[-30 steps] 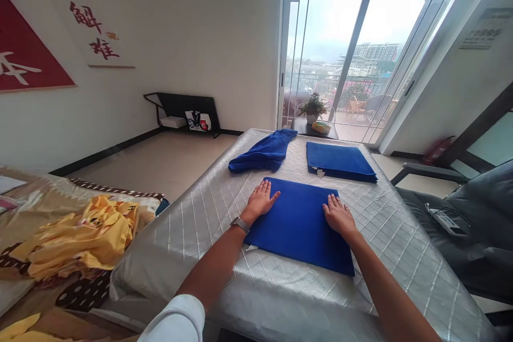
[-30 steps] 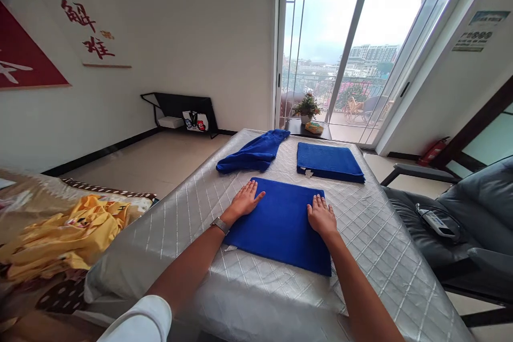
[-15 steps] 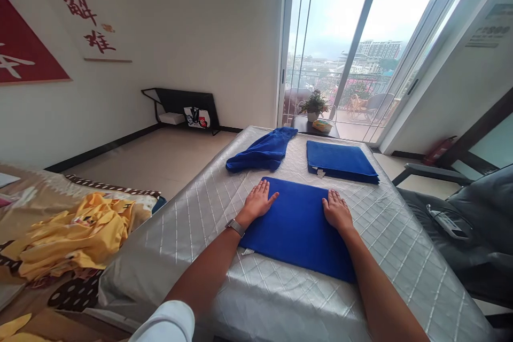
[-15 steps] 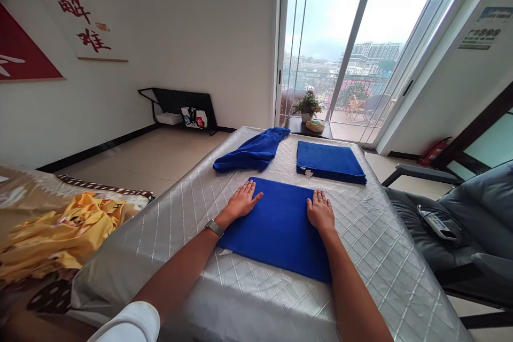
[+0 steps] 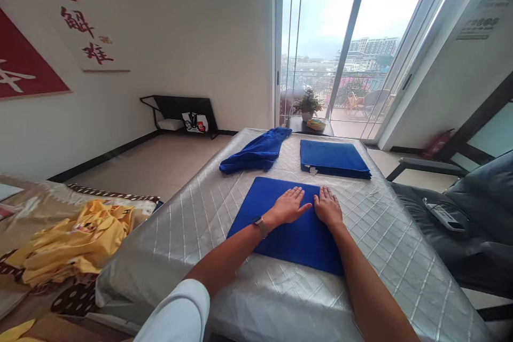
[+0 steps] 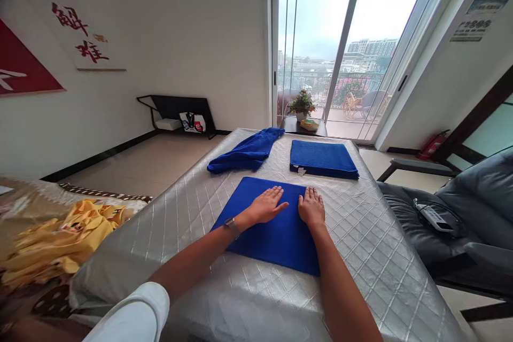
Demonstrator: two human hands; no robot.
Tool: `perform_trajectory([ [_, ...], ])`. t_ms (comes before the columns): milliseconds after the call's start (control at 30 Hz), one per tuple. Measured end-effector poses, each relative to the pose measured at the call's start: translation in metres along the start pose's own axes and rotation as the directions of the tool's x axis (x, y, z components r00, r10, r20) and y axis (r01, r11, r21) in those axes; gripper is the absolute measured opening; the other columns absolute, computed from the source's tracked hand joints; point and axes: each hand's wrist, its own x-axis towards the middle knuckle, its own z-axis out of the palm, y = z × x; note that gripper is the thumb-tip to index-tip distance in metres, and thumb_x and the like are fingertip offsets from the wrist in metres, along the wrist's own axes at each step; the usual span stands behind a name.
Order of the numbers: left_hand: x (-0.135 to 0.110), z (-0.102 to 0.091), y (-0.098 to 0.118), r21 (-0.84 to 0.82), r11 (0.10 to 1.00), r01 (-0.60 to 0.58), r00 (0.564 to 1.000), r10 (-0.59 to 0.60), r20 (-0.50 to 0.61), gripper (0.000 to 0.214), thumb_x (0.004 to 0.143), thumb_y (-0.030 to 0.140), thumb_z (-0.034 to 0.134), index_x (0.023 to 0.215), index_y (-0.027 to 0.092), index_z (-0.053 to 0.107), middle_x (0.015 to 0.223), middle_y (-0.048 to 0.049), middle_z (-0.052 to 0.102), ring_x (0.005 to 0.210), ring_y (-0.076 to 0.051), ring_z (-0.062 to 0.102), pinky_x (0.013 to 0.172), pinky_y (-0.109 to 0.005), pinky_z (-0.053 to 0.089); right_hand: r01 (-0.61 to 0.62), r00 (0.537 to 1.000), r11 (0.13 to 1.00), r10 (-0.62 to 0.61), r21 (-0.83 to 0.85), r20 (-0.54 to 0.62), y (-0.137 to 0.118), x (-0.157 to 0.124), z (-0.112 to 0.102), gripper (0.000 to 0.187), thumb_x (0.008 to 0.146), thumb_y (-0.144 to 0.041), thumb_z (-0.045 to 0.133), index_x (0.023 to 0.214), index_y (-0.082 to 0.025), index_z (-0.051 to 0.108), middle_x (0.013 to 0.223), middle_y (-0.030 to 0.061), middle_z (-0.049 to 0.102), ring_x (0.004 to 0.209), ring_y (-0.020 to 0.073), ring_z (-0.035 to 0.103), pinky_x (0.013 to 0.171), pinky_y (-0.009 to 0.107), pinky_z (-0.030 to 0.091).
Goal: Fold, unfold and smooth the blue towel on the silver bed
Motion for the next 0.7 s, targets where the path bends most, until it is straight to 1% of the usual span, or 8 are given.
perform_trajectory([
  [100,0.033,0.011,0.041,-0.027,0.995,-0.092,0.996,0.092,0.008,0.077,0.105,0.061,0.011,0.155,0.009,0.038,0.163,-0.0132,0.035,0.153,-0.022,0.027,0.125,-0.037,0.020,0.031,0.999,0.999,-0.031,-0.037,-0.003,0.002,-0.003,0.000,0.064,0.103,-0.033,0.020,0.160,-0.005,0.026,0.168,0.0114,0.024,0.155,0.0220,0.017,0.125,0.037,0.012],
  [167,0.051,0.018,0.056,-0.060,0.994,-0.086,0.996,0.087,0.002,0.074,0.106,0.057,0.009,0.155,0.010,0.038,0.162,-0.0126,0.037,0.152,-0.021,0.029,0.125,-0.038,0.022,0.046,0.999,0.997,-0.046,-0.056,0.006,0.004,-0.004,0.001,0.062,0.102,-0.028,0.022,0.161,-0.007,0.025,0.169,0.0102,0.021,0.156,0.0208,0.015,0.125,0.036,0.012],
  [233,0.061,0.024,0.061,-0.091,0.994,-0.053,0.999,0.052,-0.010,0.073,0.106,0.056,0.008,0.156,0.012,0.037,0.162,-0.0120,0.038,0.152,-0.020,0.030,0.125,-0.039,0.022,0.049,0.999,0.997,-0.048,-0.060,0.011,0.005,-0.004,0.001,0.062,0.101,-0.026,0.022,0.161,-0.009,0.025,0.169,0.0094,0.020,0.156,0.0204,0.014,0.125,0.036,0.012],
  [300,0.063,0.029,0.056,-0.104,0.995,-0.016,1.000,0.014,-0.015,0.072,0.105,0.056,0.007,0.156,0.014,0.036,0.162,-0.0105,0.037,0.152,-0.020,0.029,0.126,-0.040,0.020,0.041,0.999,0.998,-0.041,-0.051,0.009,0.005,-0.002,0.003,0.063,0.102,-0.030,0.020,0.161,-0.008,0.025,0.169,0.0096,0.020,0.156,0.0208,0.014,0.125,0.037,0.013],
  [400,0.054,0.031,0.034,-0.079,0.996,0.048,0.999,-0.050,-0.020,0.075,0.104,0.059,0.008,0.157,0.015,0.036,0.164,-0.0093,0.034,0.154,-0.021,0.025,0.127,-0.042,0.017,0.021,1.000,1.000,-0.020,-0.023,0.010,0.003,0.001,0.004,0.066,0.103,-0.036,0.016,0.161,-0.005,0.024,0.169,0.0106,0.022,0.156,0.0211,0.015,0.125,0.037,0.012],
  [500,0.040,0.024,0.000,-0.040,0.986,0.160,0.986,-0.161,-0.031,0.081,0.102,0.064,0.008,0.157,0.011,0.035,0.164,-0.0119,0.033,0.154,-0.023,0.023,0.127,-0.042,0.015,0.000,1.000,1.000,0.000,0.009,0.011,0.001,0.002,0.003,0.068,0.103,-0.039,0.016,0.161,-0.004,0.024,0.169,0.0106,0.021,0.156,0.0213,0.016,0.125,0.038,0.011],
  [600,0.024,0.013,-0.040,-0.016,0.958,0.287,0.957,-0.288,-0.025,0.083,0.101,0.065,0.009,0.157,0.009,0.034,0.165,-0.0129,0.031,0.154,-0.025,0.023,0.127,-0.043,0.015,-0.005,1.000,1.000,0.004,0.026,0.014,0.000,0.001,0.001,0.068,0.103,-0.039,0.016,0.161,-0.005,0.024,0.169,0.0096,0.021,0.155,0.0210,0.016,0.126,0.038,0.010],
  [700,0.008,0.003,-0.078,0.008,0.917,0.400,0.916,-0.399,-0.022,0.083,0.102,0.064,0.010,0.158,0.008,0.031,0.166,-0.0137,0.027,0.155,-0.026,0.021,0.127,-0.043,0.014,-0.003,1.000,1.000,0.003,0.025,0.023,0.001,0.001,0.000,0.067,0.103,-0.039,0.016,0.161,-0.005,0.024,0.169,0.0092,0.021,0.156,0.0209,0.015,0.126,0.037,0.009],
])
